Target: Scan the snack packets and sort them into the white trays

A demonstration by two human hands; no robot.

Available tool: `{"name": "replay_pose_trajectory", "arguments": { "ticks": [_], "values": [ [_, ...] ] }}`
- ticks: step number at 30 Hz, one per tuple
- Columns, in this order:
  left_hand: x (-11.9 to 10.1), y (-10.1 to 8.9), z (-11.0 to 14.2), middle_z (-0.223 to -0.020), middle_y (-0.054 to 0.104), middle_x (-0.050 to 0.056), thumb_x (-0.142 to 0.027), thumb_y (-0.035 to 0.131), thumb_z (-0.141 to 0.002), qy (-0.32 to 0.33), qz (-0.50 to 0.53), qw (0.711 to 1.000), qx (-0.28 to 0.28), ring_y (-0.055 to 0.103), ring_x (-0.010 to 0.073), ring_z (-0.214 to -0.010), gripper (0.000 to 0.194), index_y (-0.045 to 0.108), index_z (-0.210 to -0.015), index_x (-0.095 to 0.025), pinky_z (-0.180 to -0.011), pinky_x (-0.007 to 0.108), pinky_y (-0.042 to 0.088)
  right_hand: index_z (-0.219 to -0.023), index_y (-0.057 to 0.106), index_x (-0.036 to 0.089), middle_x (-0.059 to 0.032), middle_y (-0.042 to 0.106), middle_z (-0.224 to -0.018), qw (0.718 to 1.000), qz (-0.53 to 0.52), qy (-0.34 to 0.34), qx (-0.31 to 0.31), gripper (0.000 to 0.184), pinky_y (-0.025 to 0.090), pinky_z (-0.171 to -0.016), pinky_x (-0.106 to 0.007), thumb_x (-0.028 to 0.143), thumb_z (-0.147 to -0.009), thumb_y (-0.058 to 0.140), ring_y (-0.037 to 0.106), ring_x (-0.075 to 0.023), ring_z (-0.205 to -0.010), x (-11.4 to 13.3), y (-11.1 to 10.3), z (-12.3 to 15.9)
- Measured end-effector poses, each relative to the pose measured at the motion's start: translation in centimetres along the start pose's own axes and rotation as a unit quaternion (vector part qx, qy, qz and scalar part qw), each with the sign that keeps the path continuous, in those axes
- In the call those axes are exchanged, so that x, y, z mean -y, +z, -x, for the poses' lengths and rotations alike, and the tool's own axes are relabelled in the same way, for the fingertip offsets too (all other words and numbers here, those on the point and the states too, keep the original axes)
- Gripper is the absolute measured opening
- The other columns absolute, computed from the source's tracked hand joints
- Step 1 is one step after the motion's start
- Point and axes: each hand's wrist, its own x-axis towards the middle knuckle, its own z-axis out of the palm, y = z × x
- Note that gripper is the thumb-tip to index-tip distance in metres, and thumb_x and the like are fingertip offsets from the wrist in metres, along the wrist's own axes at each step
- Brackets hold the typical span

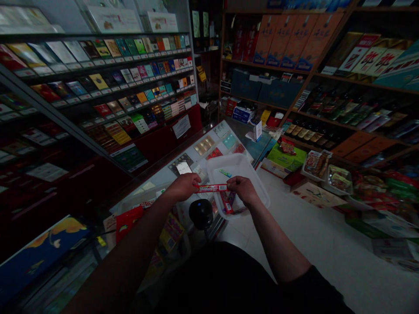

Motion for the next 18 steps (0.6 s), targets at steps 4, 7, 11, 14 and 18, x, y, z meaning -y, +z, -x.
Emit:
{"name": "replay_pose_trajectory", "arguments": {
  "ticks": [4,7,11,14,18],
  "values": [
    [1.4,-1.2,1.0,-0.093,0.078,0.0,-0.011,0.062,-0.075,-0.011,-0.008,1.0,-0.011,0.071,0.0153,-0.084,0.032,0.072,-0.104,-0.02,-0.076,0.024,0.05,-0.092,0.07,0.016,0.0017,0.067,-0.071,0.999,0.028,-0.027,0.019,0.034,0.046,-0.068,-0.028,0.034,-0.063,0.071,0.057,-0.0135,-0.065,0.3,1.4,0.0],
    [2.6,-1.9,1.6,-0.097,0.079,0.001,-0.012,0.06,-0.077,0.007,-0.046,0.999,-0.02,0.07,0.0169,-0.09,0.033,0.072,-0.105,-0.022,-0.079,0.025,0.049,-0.101,0.069,0.016,0.0019,0.069,-0.075,0.996,0.06,-0.05,0.051,0.036,0.046,-0.067,-0.027,0.031,-0.068,0.068,0.059,-0.0136,-0.065,0.5,2.5,0.1],
    [4.6,-2.4,2.0,-0.102,0.078,0.002,-0.014,0.057,-0.079,0.037,-0.121,0.991,-0.033,0.069,0.0184,-0.094,0.039,0.071,-0.114,-0.023,-0.082,0.027,0.048,-0.107,0.068,0.018,0.0035,0.069,-0.077,0.988,0.099,-0.091,0.074,0.036,0.048,-0.07,-0.026,0.025,-0.072,0.063,0.061,-0.0136,-0.067,0.1,4.2,-0.1],
    [5.8,-2.7,2.2,-0.105,0.076,0.005,-0.014,0.056,-0.081,0.045,-0.175,0.983,-0.037,0.068,0.0196,-0.095,0.041,0.07,-0.118,-0.022,-0.082,0.028,0.047,-0.107,0.068,0.02,0.0035,0.071,-0.079,0.981,0.131,-0.122,0.081,0.035,0.049,-0.074,-0.027,0.021,-0.073,0.062,0.064,-0.0147,-0.072,-0.4,5.3,-0.5],
    [6.6,-3.1,2.7,-0.104,0.077,0.008,-0.015,0.053,-0.083,0.07,-0.215,0.972,-0.057,0.069,0.0221,-0.097,0.039,0.071,-0.117,-0.021,-0.085,0.031,0.049,-0.107,0.07,0.021,0.003,0.073,-0.083,0.968,0.179,-0.156,0.078,0.033,0.049,-0.08,-0.028,0.017,-0.076,0.061,0.066,-0.0157,-0.078,-0.2,6.5,-0.5]
  ]
}}
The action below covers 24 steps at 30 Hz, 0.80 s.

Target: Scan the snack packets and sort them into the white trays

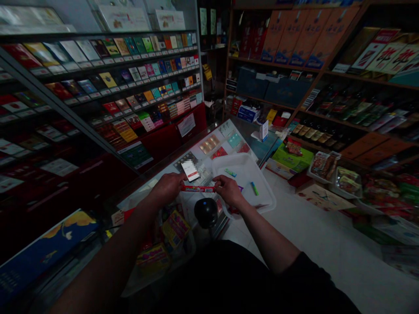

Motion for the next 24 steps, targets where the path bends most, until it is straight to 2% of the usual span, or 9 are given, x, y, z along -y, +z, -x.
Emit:
{"name": "replay_pose_trajectory", "arguments": {
  "ticks": [10,15,20,24],
  "values": [
    [1.2,0.6,0.5,-0.105,0.077,0.013,-0.018,0.048,-0.09,0.021,-0.071,0.997,-0.034,0.07,0.0266,-0.101,0.032,0.073,-0.11,-0.018,-0.093,0.037,0.048,-0.099,0.071,0.022,0.0013,0.075,-0.088,0.992,0.117,-0.032,0.014,0.025,0.047,-0.085,-0.028,0.008,-0.08,0.063,0.067,-0.0171,-0.086,0.7,1.7,-0.1],
    [0.9,0.7,0.7,-0.103,0.077,0.013,-0.017,0.048,-0.09,0.03,-0.085,0.995,-0.035,0.069,0.0277,-0.102,0.028,0.073,-0.104,-0.018,-0.093,0.039,0.046,-0.099,0.069,0.022,-0.0002,0.075,-0.087,0.986,0.155,-0.051,0.022,0.023,0.047,-0.086,-0.028,0.008,-0.082,0.062,0.066,-0.0182,-0.089,0.0,2.2,-0.2],
    [0.6,0.8,1.1,-0.112,0.076,0.014,-0.019,0.054,-0.089,0.029,-0.072,0.996,-0.052,0.068,0.0299,-0.107,0.028,0.073,-0.109,-0.016,-0.098,0.042,0.043,-0.099,0.069,0.021,-0.0055,0.073,-0.099,0.979,0.192,-0.062,0.011,0.022,0.047,-0.082,-0.028,0.009,-0.083,0.062,0.064,-0.0196,-0.091,-0.7,2.4,-0.2],
    [0.3,0.9,1.2,-0.108,0.077,0.014,-0.019,0.051,-0.091,0.028,-0.089,0.994,-0.052,0.068,0.0288,-0.104,0.024,0.073,-0.101,-0.018,-0.096,0.042,0.043,-0.099,0.07,0.021,-0.0038,0.072,-0.093,0.981,0.185,-0.05,0.009,0.022,0.046,-0.086,-0.028,0.008,-0.083,0.062,0.064,-0.0191,-0.092,-0.6,2.4,-0.3]
  ]
}}
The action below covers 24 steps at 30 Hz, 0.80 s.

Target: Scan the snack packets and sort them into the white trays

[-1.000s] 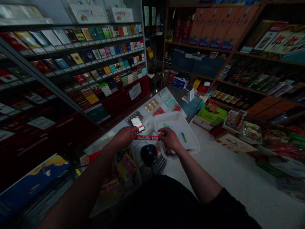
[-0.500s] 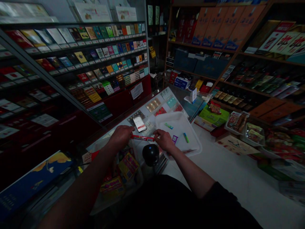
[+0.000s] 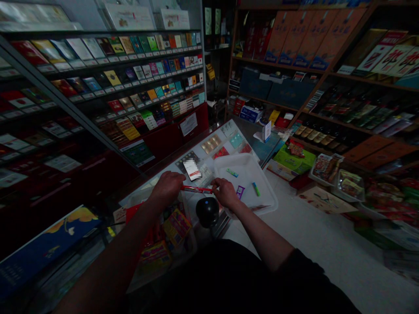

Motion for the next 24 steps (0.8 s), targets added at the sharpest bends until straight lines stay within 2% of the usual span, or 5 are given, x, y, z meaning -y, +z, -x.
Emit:
{"name": "replay_pose_trajectory", "arguments": {
  "ticks": [6,12,19,24],
  "values": [
    [-0.3,0.1,-0.1,-0.106,0.077,0.013,-0.016,0.048,-0.092,-0.003,-0.022,1.0,0.009,0.068,0.0281,-0.101,0.026,0.072,-0.099,-0.019,-0.094,0.042,0.044,-0.097,0.069,0.02,-0.0022,0.072,-0.089,1.0,-0.016,0.0,-0.02,0.025,0.045,-0.087,-0.03,0.004,-0.08,0.062,0.063,-0.0194,-0.09,-0.1,-0.1,-0.2],
    [-0.2,0.0,0.5,-0.114,0.077,0.014,-0.019,0.048,-0.092,-0.011,0.026,0.999,-0.014,0.068,0.0286,-0.108,0.033,0.073,-0.113,-0.016,-0.099,0.043,0.044,-0.094,0.069,0.02,-0.0029,0.071,-0.089,0.999,-0.028,-0.001,-0.038,0.026,0.046,-0.079,-0.027,0.002,-0.077,0.061,0.062,-0.0185,-0.086,0.2,-0.4,0.0],
    [0.3,-1.7,1.6,-0.122,0.075,0.015,-0.022,0.046,-0.091,-0.037,0.047,0.997,-0.044,0.067,0.0304,-0.115,0.038,0.074,-0.116,-0.016,-0.106,0.045,0.044,-0.095,0.067,0.021,-0.0014,0.07,-0.087,0.996,-0.056,-0.043,-0.047,0.023,0.046,-0.085,-0.029,0.007,-0.079,0.06,0.063,-0.0187,-0.089,3.2,-2.2,0.6],
    [0.3,-2.8,3.1,-0.108,0.075,0.012,-0.023,0.044,-0.093,-0.046,0.033,0.998,-0.023,0.067,0.0276,-0.105,0.035,0.074,-0.113,-0.019,-0.097,0.041,0.048,-0.093,0.066,0.021,-0.0008,0.069,-0.086,0.994,-0.072,-0.072,-0.035,0.022,0.046,-0.085,-0.029,0.007,-0.078,0.059,0.063,-0.0186,-0.089,5.7,-3.7,1.7]
  ]
}}
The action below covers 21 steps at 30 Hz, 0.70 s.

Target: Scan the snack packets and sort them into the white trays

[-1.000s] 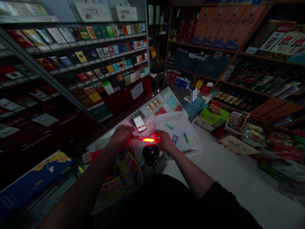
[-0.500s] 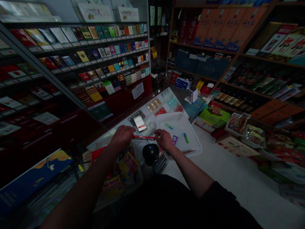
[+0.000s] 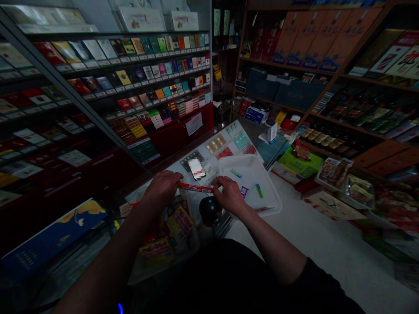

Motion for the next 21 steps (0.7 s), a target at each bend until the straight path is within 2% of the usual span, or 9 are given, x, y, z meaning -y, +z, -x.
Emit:
{"name": "replay_pose_trajectory", "arguments": {
  "ticks": [4,8,12,17,21],
  "values": [
    [-0.2,-0.7,1.7,-0.093,0.072,0.012,-0.024,0.043,-0.096,-0.015,-0.036,0.999,0.008,0.065,0.0273,-0.093,0.034,0.074,-0.108,-0.02,-0.086,0.038,0.048,-0.084,0.065,0.021,-0.0013,0.068,-0.084,0.999,0.007,-0.011,0.037,0.017,0.045,-0.08,-0.027,0.006,-0.078,0.058,0.061,-0.0175,-0.084,2.1,-0.1,1.1],
    [-0.2,-1.1,3.4,-0.086,0.069,0.011,-0.022,0.045,-0.094,-0.027,-0.057,0.998,0.02,0.064,0.0263,-0.086,0.031,0.074,-0.105,-0.02,-0.079,0.035,0.046,-0.081,0.067,0.021,-0.0026,0.067,-0.08,0.993,0.049,-0.037,0.103,0.016,0.043,-0.074,-0.027,0.009,-0.081,0.057,0.06,-0.0176,-0.079,4.0,0.9,3.0],
    [0.0,-0.8,4.8,-0.089,0.068,0.011,-0.021,0.05,-0.092,-0.049,-0.061,0.996,0.05,0.064,0.024,-0.084,0.027,0.073,-0.107,-0.021,-0.074,0.031,0.045,-0.086,0.07,0.021,-0.0045,0.072,-0.085,0.977,0.075,-0.07,0.185,0.013,0.045,-0.075,-0.027,0.013,-0.082,0.06,0.065,-0.0195,-0.085,5.8,2.9,4.9],
    [-0.4,0.5,6.5,-0.089,0.067,0.009,-0.016,0.052,-0.089,-0.073,-0.072,0.989,0.107,0.067,0.0229,-0.082,0.027,0.071,-0.106,-0.023,-0.076,0.032,0.048,-0.096,0.074,0.018,-0.0114,0.078,-0.098,0.938,0.12,-0.087,0.312,0.017,0.051,-0.074,-0.032,0.021,-0.087,0.06,0.072,-0.0272,-0.091,7.1,5.5,6.3],
    [-0.6,2.0,7.4,-0.098,0.071,0.012,-0.017,0.061,-0.082,-0.07,-0.068,0.987,0.131,0.07,0.0274,-0.094,0.025,0.071,-0.104,-0.023,-0.082,0.035,0.051,-0.119,0.07,0.019,-0.0126,0.078,-0.104,0.933,0.109,-0.074,0.334,0.031,0.054,-0.072,-0.032,0.026,-0.091,0.059,0.075,-0.0272,-0.089,6.7,7.1,7.2]
  ]
}}
